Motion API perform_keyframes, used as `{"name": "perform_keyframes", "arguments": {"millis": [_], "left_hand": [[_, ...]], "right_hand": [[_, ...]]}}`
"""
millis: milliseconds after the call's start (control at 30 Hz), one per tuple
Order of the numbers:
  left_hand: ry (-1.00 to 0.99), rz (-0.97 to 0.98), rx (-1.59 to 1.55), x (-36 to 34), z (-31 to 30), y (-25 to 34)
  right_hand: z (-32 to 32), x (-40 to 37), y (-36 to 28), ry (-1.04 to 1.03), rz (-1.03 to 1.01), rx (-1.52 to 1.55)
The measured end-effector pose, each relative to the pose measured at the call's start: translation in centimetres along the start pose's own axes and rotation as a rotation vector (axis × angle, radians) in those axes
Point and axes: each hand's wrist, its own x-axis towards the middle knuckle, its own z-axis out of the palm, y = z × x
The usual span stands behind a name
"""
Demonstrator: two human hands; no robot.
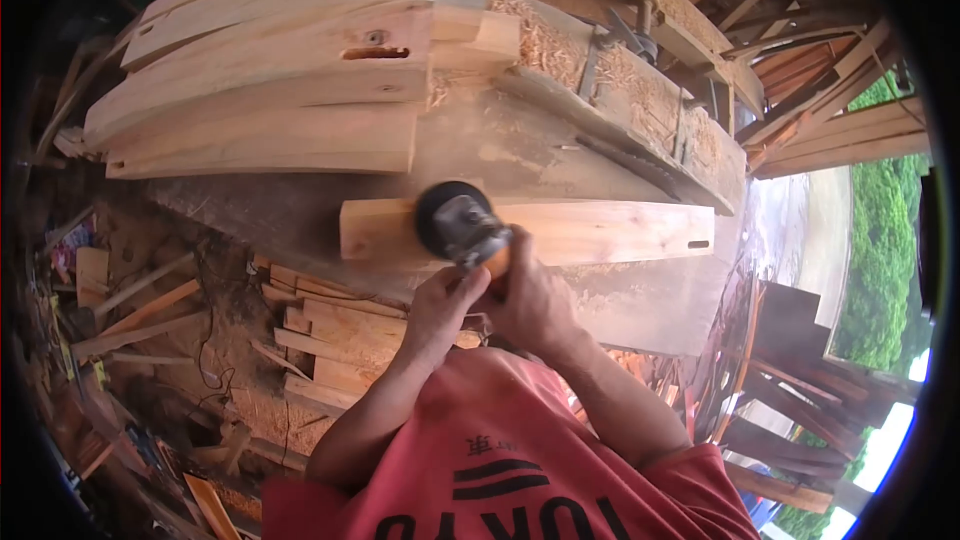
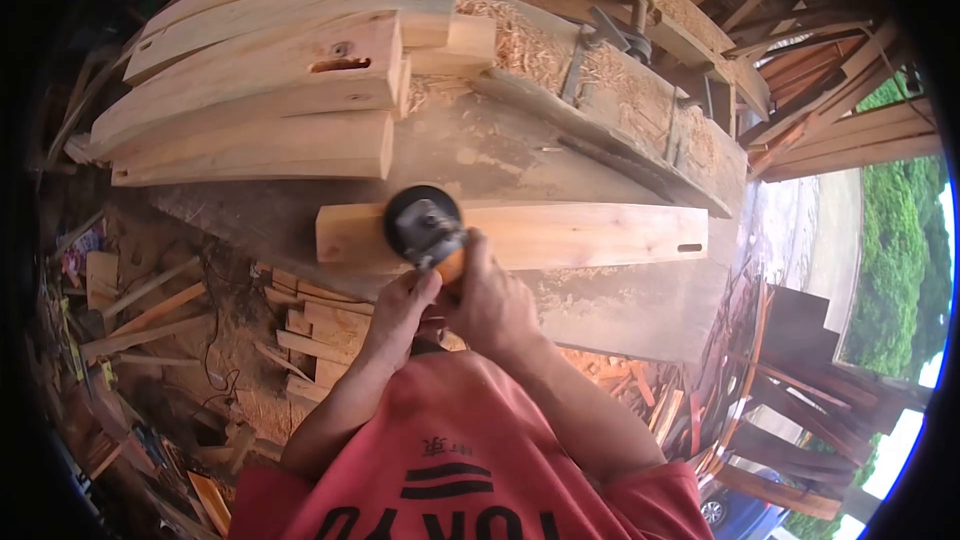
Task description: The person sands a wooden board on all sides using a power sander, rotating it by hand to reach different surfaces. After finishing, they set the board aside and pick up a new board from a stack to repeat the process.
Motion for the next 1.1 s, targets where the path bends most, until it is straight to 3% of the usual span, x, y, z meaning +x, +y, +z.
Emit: {"name": "perform_keyframes", "arguments": {"millis": [100,167,200,233,267,400,533,567,633,667,733,833,967,1100], "left_hand": [[0.064,0.504,0.276,1.7,-1.2,-1.7],[0.431,0.834,0.683,3.8,-3.1,-1.0],[0.596,0.892,0.859,4.2,-3.3,0.3],[0.645,0.911,0.787,6.3,-4.7,0.2],[0.766,1.039,0.992,7.2,-5.3,1.2],[1.034,0.718,1.408,10.1,-5.2,0.6],[0.985,0.581,1.366,10.0,-4.2,0.8],[0.969,0.6,1.372,10.0,-4.4,0.9],[0.936,0.637,1.391,10.1,-4.6,0.9],[0.948,0.628,1.396,10.1,-4.1,0.7],[0.986,0.604,1.412,9.7,-3.6,0.9],[0.963,0.628,1.44,9.8,-4.0,0.9],[0.941,0.68,1.439,10.1,-4.5,0.7],[0.939,0.672,1.458,10.2,-4.5,0.8]], "right_hand": [[-2.4,-0.5,5.7,0.208,-0.015,0.024],[-4.8,-1.4,9.1,0.287,0.027,0.06],[-5.9,-1.6,10.7,0.307,0.063,0.06],[-7.0,-1.8,12.4,0.331,0.113,0.054],[-8.2,-2.1,14.0,0.351,0.162,0.051],[-12.5,-2.9,22.9,0.478,0.217,0.038],[-15.1,-3.2,28.0,0.605,0.179,0.144],[-14.1,-3.0,27.6,0.625,0.142,0.251],[-13.0,-2.8,23.6,0.454,0.248,0.255],[-13.4,-3.1,19.9,0.255,0.389,0.154],[-12.3,-2.6,16.6,0.102,0.295,0.092],[-10.2,-2.2,17.7,0.286,0.031,0.027],[-14.7,-2.4,20.5,0.222,0.314,0.03],[-17.5,-2.5,29.3,0.492,0.337,0.06]]}}
